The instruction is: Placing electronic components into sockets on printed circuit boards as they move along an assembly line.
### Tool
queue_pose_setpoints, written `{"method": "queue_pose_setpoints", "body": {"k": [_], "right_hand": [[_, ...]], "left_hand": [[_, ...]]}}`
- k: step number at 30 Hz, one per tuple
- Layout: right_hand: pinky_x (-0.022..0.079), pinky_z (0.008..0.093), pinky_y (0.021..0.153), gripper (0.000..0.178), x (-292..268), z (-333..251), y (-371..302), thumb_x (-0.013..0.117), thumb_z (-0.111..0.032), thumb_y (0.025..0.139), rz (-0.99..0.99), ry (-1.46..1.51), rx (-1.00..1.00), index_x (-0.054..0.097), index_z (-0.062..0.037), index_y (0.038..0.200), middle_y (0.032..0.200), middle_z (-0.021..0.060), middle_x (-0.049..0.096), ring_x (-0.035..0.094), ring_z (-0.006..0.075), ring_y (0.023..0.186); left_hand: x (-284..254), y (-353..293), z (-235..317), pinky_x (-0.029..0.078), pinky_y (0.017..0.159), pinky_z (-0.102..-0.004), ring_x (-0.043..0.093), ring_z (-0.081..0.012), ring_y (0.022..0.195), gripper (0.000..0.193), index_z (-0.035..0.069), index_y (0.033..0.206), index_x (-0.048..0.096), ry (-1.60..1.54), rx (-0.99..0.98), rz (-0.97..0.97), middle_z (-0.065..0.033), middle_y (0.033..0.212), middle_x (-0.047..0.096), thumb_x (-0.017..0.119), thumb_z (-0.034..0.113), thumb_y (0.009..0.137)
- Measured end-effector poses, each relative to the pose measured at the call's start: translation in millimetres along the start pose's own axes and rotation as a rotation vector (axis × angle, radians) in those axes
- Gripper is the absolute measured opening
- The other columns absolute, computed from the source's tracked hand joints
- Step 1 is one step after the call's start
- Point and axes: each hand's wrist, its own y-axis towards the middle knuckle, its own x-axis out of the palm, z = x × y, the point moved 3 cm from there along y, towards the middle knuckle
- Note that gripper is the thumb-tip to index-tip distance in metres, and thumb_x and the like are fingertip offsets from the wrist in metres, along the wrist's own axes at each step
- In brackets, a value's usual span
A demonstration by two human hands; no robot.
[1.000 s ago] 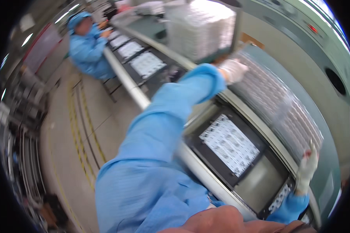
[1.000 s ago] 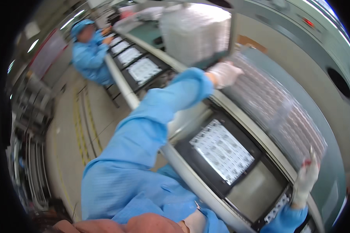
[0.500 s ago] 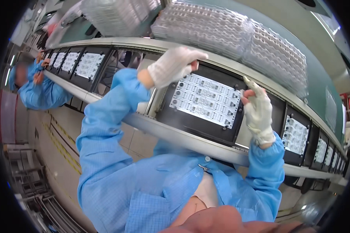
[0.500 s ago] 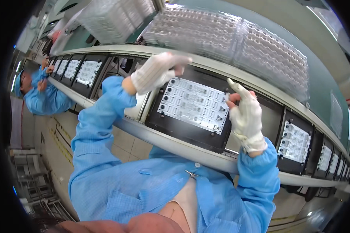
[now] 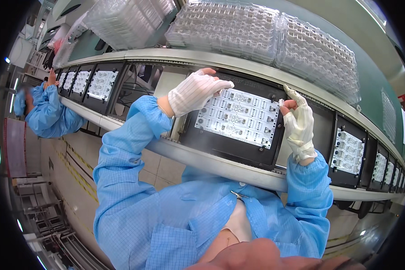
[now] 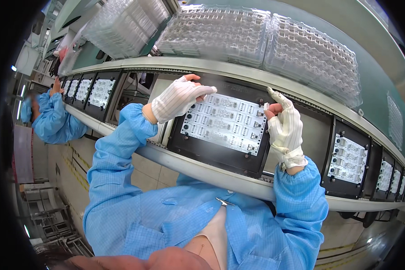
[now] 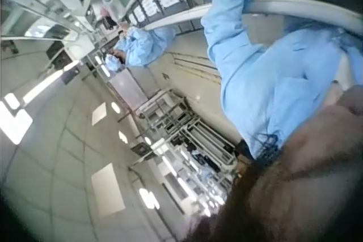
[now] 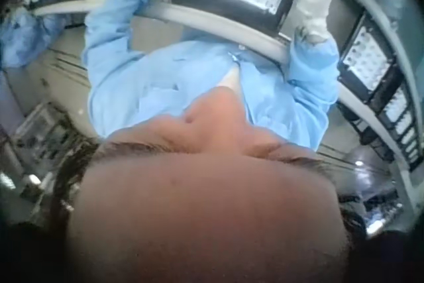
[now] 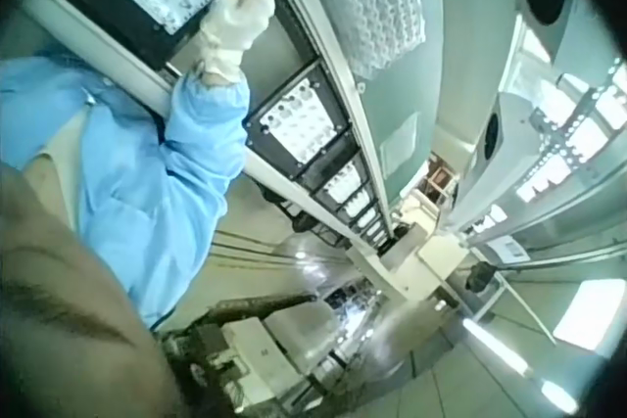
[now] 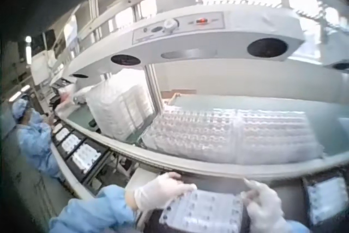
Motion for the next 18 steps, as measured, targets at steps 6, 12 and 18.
{"method": "queue_pose_setpoints", "body": {"k": [6, 12, 18], "right_hand": [[0.054, 0.0353, 0.075, 0.046, 44, -34, -42, 0.074, -0.009, 0.088, 0.000, -0.079, -0.034, 0.064, -0.0150, 0.131, 0.087, 0.0055, 0.068, 0.066, 0.0202, 0.081], [0.054, 0.0360, 0.077, 0.045, 94, -77, -93, 0.073, -0.007, 0.087, -0.013, -0.044, -0.075, 0.063, -0.0144, 0.130, 0.088, 0.0054, 0.069, 0.067, 0.0209, 0.082], [0.053, 0.0355, 0.077, 0.049, 142, -138, -153, 0.072, -0.004, 0.084, -0.032, -0.035, -0.124, 0.064, -0.0145, 0.132, 0.086, 0.0052, 0.068, 0.065, 0.0206, 0.080]], "left_hand": [[-24, -71, 1, 0.046, 0.106, -0.0458, 0.066, -0.0234, 0.081, 0.046, 0.012, 0.131, 0.058, 0.086, -0.011, -0.069, -0.0042, 0.084, 0.066, 0.065, 0.001, 0.088], [-47, -145, 9, 0.045, 0.106, -0.0467, 0.067, -0.0225, 0.081, 0.040, 0.010, 0.126, 0.061, -0.027, -0.041, -0.015, -0.0033, 0.085, 0.066, 0.066, 0.001, 0.087], [-67, -228, 25, 0.047, 0.104, -0.0454, 0.067, -0.0237, 0.080, 0.041, 0.010, 0.123, 0.062, -0.038, -0.011, 0.039, -0.0039, 0.086, 0.066, 0.068, 0.000, 0.084]]}}
